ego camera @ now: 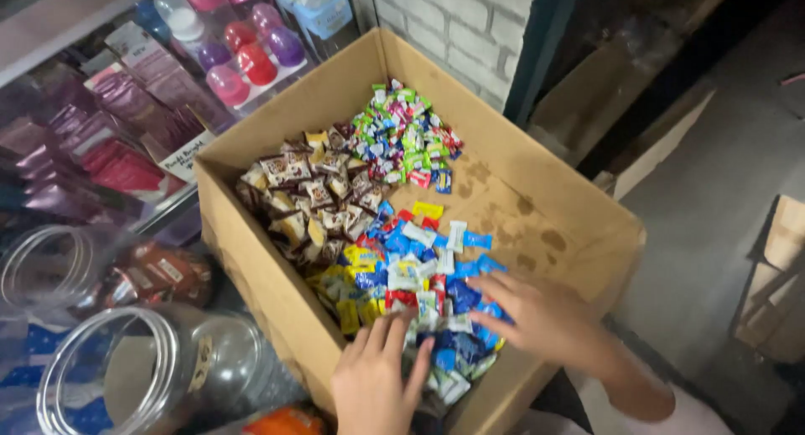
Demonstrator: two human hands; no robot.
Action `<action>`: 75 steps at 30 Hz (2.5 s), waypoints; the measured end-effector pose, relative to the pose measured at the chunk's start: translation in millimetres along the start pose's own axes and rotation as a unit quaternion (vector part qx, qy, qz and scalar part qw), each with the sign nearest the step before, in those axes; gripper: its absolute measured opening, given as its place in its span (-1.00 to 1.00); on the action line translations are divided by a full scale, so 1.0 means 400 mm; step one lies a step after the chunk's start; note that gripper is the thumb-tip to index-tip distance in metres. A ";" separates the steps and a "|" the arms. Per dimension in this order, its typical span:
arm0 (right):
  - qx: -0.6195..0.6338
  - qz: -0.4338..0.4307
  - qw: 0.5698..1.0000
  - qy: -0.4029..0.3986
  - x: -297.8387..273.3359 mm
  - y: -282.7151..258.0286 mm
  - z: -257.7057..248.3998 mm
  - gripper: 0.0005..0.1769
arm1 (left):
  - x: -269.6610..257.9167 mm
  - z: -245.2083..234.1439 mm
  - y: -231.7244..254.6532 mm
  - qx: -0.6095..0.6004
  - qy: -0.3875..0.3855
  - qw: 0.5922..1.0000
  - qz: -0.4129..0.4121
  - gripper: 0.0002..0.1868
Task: Sort various types of lollipops and candies from a large cardboard box into multiple plastic jars.
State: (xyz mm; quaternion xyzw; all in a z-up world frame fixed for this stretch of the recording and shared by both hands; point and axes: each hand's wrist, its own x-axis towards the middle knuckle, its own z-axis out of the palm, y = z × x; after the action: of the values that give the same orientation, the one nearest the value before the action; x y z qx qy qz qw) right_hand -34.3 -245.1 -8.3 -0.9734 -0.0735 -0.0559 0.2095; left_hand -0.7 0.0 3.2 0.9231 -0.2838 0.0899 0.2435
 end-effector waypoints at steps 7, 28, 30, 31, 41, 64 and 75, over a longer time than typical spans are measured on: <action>0.045 0.050 0.997 -0.020 0.001 -0.021 -0.024 -0.53 | -0.002 -0.030 0.018 -0.028 0.015 0.999 -0.003 -0.71; 0.071 -0.042 0.996 0.019 -0.003 0.002 -0.025 -0.55 | -0.005 -0.043 0.052 -0.101 0.078 0.989 -0.077 -0.81; 0.077 -0.053 0.995 0.037 -0.002 0.006 -0.022 -0.55 | -0.006 -0.045 0.052 -0.099 0.074 0.990 -0.071 -0.81; 0.077 -0.039 0.996 0.022 0.001 0.004 -0.024 -0.56 | -0.007 -0.045 0.051 -0.099 0.078 0.990 -0.069 -0.82; 0.069 -0.009 0.997 0.031 -0.009 -0.009 -0.036 -0.50 | -0.015 -0.042 0.037 -0.082 0.065 0.994 -0.042 -0.82; 0.036 -0.022 0.997 -0.061 0.007 0.001 -0.034 -0.46 | -0.035 0.029 -0.004 -0.035 0.046 0.998 -0.014 -0.62; 0.070 -0.091 0.993 0.041 0.012 0.006 -0.045 -0.55 | -0.018 -0.020 0.032 -0.025 0.051 0.998 0.001 -0.69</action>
State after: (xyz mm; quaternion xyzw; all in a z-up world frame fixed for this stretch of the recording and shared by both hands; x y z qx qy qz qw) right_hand -30.7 -254.2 7.8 -0.9426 -0.1568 -0.1091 0.2738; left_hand -14.1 -1.6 12.9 0.9106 -0.2739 0.1300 0.2809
